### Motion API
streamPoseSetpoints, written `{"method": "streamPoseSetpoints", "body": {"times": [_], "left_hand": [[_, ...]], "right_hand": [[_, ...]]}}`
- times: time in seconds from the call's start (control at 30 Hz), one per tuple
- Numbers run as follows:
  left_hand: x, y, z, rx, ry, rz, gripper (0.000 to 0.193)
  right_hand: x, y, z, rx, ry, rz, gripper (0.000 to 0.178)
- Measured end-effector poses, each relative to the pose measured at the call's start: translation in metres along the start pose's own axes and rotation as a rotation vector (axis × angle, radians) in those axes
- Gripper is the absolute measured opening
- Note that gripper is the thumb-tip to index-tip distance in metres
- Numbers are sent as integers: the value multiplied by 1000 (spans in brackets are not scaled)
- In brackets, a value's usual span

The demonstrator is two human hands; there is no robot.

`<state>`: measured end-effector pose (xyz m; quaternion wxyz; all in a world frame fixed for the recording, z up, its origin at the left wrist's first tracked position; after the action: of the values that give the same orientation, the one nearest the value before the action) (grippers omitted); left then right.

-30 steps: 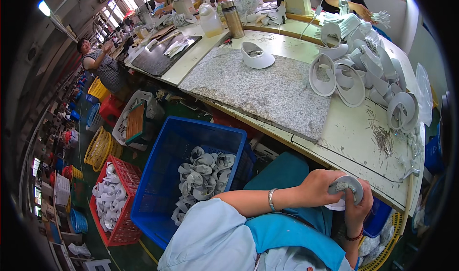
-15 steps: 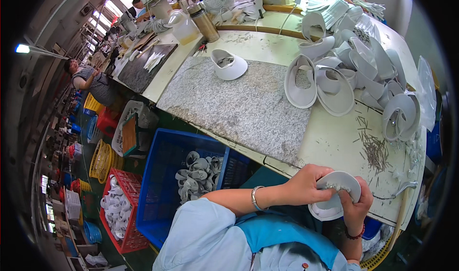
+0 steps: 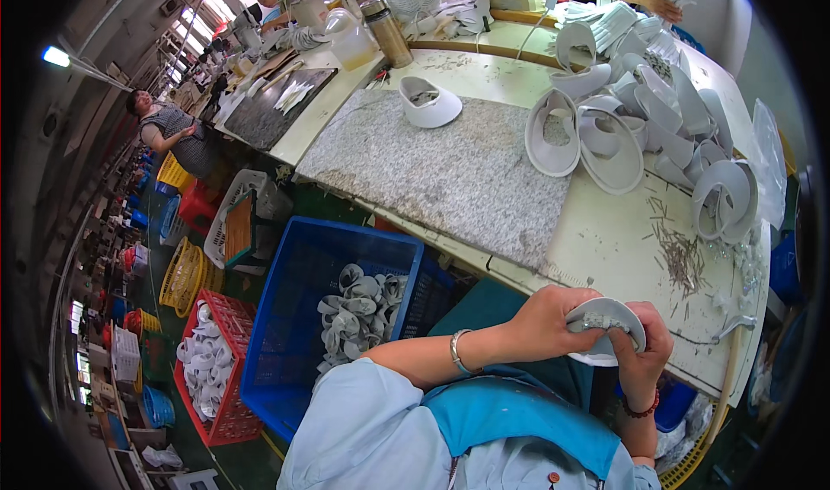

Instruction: The person attaches decorative ornaments into shoe components by hand and taps the assembled pieces with a small hammer.

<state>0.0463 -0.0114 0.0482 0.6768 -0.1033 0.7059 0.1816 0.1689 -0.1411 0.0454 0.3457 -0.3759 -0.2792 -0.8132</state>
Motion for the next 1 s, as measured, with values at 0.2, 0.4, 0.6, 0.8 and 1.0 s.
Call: {"method": "streamPoseSetpoints", "body": {"times": [0.2, 0.4, 0.6, 0.8, 1.0], "left_hand": [[-3, -3, -28, 8, -78, 23, 24], [-6, 3, -38, 9, -140, -12, 22], [-11, 23, -38, -6, -141, 84, 20], [-23, 36, -16, -76, -276, 203, 29], [-42, 58, 4, -292, -770, 597, 35]], "right_hand": [[21, -9, -14, -20, 55, -3, 20], [30, -14, -17, -23, 108, -37, 20], [37, -25, 5, 86, 151, -133, 22], [30, -20, 33, 65, 254, -56, 28], [25, -25, 66, 82, 645, -412, 37]]}}
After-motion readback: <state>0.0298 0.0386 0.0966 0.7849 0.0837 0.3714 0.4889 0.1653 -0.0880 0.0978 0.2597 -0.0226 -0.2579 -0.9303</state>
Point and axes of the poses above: each hand's wrist, its own z-axis towards the middle knuckle, its own y-axis out of the back of the hand, x = y × z, the point moved 4 cm from there along z, towards the middle knuckle, and after that the axes turned 10 degrees about y, right-handed, at the moved point
